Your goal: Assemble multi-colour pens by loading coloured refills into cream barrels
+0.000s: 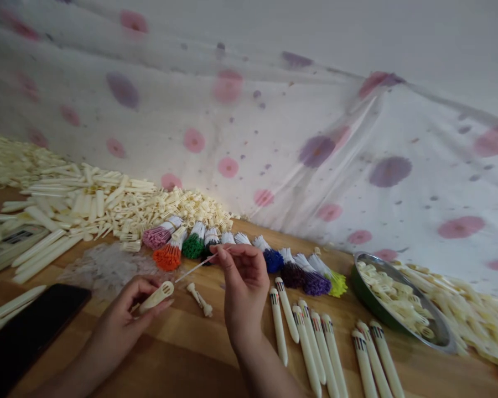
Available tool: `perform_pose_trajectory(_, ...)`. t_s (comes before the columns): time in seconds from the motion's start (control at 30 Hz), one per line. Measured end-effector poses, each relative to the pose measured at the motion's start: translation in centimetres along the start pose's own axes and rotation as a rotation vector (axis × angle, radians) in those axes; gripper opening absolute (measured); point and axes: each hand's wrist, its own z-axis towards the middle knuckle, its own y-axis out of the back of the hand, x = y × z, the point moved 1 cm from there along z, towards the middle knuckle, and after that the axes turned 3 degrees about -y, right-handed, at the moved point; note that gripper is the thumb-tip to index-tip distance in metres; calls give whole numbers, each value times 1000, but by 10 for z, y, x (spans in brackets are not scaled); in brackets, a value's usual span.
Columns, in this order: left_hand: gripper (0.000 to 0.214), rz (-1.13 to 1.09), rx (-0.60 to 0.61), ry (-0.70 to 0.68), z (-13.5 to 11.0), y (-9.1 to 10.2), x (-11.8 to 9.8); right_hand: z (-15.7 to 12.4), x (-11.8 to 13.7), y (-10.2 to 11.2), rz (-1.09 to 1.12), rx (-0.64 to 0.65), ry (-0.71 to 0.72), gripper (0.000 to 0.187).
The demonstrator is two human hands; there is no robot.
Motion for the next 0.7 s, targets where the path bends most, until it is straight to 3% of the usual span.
perform_pose_trajectory(0.3, 12, -31, -17, -61, -3, 3, 1, -31, 1, -12, -137, 162, 70, 18)
perform_pose_trajectory(0.4, 13, -72, 1, -88, -4, 7, 4, -44, 8, -12, -223, 265, 215, 29)
perform_pose_trajectory(0.57, 24, -216, 32, -162, -7, 9, 8, -50, 23, -12, -356, 593, 495, 42)
perform_pose_trajectory(0.7, 31, -248, 45, -181, -6, 8, 8, -50, 20, -14, -370, 596, 538, 48)
